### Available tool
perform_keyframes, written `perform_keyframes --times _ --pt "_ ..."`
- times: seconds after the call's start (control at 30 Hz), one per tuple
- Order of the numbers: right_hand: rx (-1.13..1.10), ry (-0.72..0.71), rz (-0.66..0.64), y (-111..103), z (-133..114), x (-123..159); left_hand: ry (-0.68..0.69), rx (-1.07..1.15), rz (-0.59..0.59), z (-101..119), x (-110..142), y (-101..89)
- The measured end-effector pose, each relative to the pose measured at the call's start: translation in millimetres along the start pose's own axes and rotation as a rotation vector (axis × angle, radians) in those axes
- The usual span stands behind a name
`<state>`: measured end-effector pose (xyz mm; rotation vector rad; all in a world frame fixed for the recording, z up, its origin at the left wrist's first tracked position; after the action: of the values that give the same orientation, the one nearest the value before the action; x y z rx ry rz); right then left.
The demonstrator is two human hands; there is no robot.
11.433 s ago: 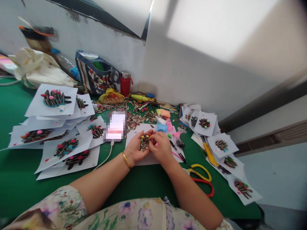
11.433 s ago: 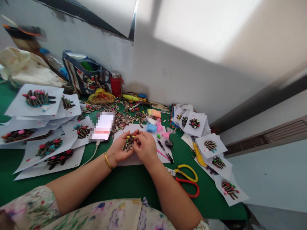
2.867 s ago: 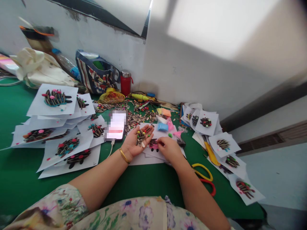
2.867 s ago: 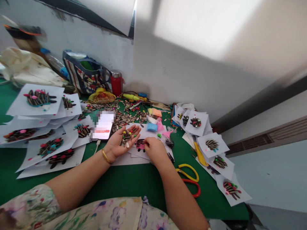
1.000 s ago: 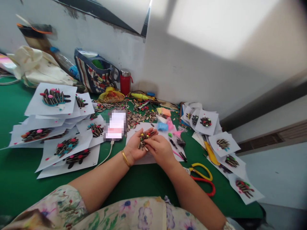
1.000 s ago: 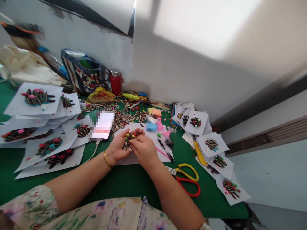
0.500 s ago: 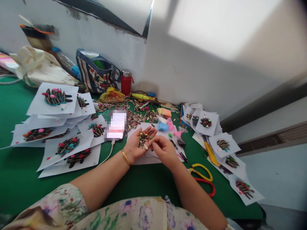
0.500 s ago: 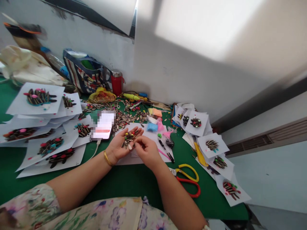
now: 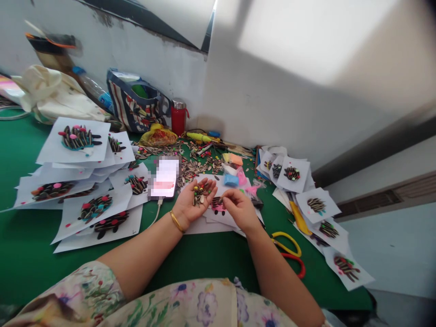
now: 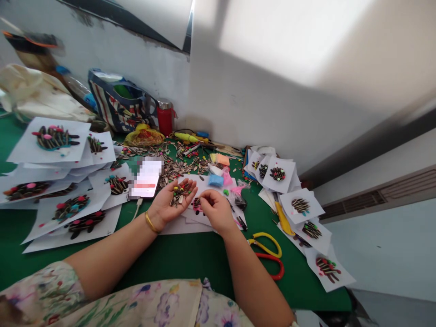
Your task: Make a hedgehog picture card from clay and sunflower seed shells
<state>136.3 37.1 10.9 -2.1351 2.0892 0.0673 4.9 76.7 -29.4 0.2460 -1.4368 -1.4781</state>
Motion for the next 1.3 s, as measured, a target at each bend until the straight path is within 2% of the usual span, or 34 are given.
perform_keyframes --times 0.2,0.33,0.5,0.7,0.9,1.3 --pt "0.178 0.092 -0.016 -24.0 25.9 -4.2 0.046 0.006 0.036 6.5 -1.5 -2.8" --pt "0.413 0.117 -0.066 -29.5 27.7 -5.1 0.049 0.006 0.043 6.4 -2.4 -3.4" --pt "0.634 0.068 -0.104 -20.4 15.0 -3.7 0.056 0.0 0.05 6.8 -1.9 -2.7" --pt "0.7 0.113 -0.081 -12.1 17.0 -1.1 0.057 0.01 0.039 5.9 -3.1 -2.8" --pt "0.785 0.058 -0.094 -7.0 17.8 -5.0 0.047 0.01 0.037 4.7 -2.7 -2.2" --pt "0.901 0.047 -0.119 -1.1 16.8 -3.4 0.042 0.004 0.039 3.5 -1.4 -2.2"
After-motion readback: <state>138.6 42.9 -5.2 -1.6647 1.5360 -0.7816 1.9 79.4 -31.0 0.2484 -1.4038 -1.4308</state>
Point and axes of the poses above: each hand's wrist, its own x-axis away from the middle knuckle, its own y-axis out of the palm, z = x × y, the point moved 6 cm from there along -x, towards the middle knuckle, and after that the axes turned 14 degrees about -x, right-handed, at the moved point
